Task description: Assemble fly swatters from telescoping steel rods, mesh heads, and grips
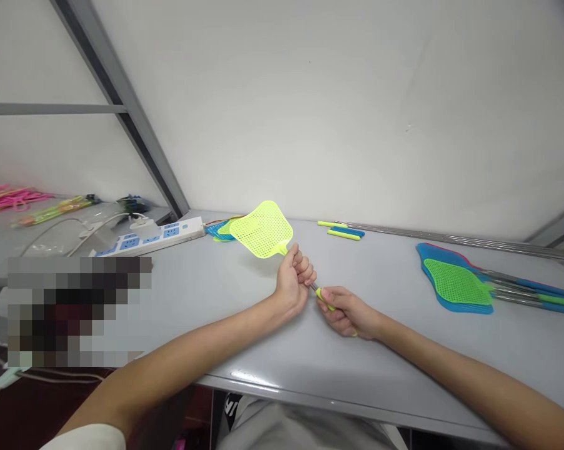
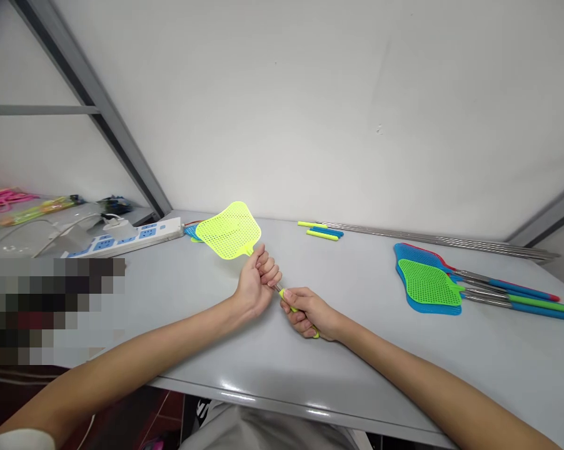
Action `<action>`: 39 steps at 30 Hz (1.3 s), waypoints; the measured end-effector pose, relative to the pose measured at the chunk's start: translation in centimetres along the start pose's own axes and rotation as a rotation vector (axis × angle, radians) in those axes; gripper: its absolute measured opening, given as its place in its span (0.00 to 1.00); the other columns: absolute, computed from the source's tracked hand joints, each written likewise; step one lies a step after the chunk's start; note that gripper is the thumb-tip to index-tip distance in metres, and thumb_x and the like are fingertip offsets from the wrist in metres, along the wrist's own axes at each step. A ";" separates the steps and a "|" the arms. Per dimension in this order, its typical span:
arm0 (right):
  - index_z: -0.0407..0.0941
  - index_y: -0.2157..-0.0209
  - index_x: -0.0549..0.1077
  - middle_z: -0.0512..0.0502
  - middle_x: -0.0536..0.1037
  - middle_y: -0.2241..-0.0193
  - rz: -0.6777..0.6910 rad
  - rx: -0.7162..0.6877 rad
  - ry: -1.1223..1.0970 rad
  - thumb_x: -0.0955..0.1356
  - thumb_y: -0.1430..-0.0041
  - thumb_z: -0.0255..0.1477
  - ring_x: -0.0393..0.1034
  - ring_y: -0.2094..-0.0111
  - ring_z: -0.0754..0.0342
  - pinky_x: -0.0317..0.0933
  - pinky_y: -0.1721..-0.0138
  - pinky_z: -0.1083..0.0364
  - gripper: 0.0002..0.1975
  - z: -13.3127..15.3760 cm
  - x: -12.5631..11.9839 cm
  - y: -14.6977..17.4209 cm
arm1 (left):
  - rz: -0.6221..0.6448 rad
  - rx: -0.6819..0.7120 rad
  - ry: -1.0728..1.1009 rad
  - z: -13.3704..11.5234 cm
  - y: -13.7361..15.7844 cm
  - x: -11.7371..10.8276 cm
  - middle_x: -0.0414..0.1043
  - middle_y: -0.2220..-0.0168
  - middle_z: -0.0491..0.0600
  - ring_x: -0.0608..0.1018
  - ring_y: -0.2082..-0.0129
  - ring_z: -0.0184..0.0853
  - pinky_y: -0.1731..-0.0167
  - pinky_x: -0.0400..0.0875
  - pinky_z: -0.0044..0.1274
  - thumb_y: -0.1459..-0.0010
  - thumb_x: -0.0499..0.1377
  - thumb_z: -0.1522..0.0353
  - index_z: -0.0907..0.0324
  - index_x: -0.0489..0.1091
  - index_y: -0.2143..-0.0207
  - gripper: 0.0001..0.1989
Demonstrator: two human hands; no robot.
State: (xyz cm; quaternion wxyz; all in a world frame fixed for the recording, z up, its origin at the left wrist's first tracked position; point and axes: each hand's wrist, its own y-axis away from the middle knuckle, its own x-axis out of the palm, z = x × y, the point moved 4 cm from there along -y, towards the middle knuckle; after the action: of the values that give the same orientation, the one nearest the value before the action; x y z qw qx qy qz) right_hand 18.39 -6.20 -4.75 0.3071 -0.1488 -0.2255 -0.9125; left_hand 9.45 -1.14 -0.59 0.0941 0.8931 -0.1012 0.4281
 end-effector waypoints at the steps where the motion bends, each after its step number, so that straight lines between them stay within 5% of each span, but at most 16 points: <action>1: 0.43 0.77 0.56 0.59 0.48 0.87 0.008 0.001 -0.006 0.59 0.49 0.41 0.36 0.90 0.68 0.33 0.93 0.67 0.16 0.0 -0.1 0.0 | -0.006 0.002 -0.002 0.1 0.0 0.0 0.37 0.88 0.37 0.46 0.90 0.21 0.90 0.44 0.18 0.50 0.52 0.64 0.59 0.44 0.85 0.19; 30: 0.41 0.79 0.59 0.59 0.50 0.89 0.099 0.027 0.023 0.60 0.48 0.40 0.38 0.91 0.68 0.34 0.93 0.67 0.16 0.1 -0.6 0.4 | 0.064 0.034 -0.029 0.7 2.2 0.4 0.39 0.89 0.37 0.50 0.90 0.22 0.87 0.50 0.18 0.49 0.51 0.63 0.59 0.45 0.86 0.19; 39: 0.41 0.78 0.59 0.59 0.50 0.89 0.077 0.026 0.005 0.60 0.49 0.40 0.39 0.91 0.68 0.35 0.93 0.67 0.16 0.3 -0.5 0.3 | 0.103 -0.068 -0.046 0.0 2.2 0.5 0.42 0.88 0.38 0.54 0.89 0.22 0.85 0.56 0.18 0.50 0.52 0.65 0.60 0.48 0.86 0.18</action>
State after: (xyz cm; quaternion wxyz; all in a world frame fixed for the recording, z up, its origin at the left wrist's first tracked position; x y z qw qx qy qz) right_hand 19.01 -6.01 -4.63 0.3443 -0.1510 -0.2306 -0.8975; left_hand 9.19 -3.26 -0.09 0.0997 0.8925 -0.1638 0.4082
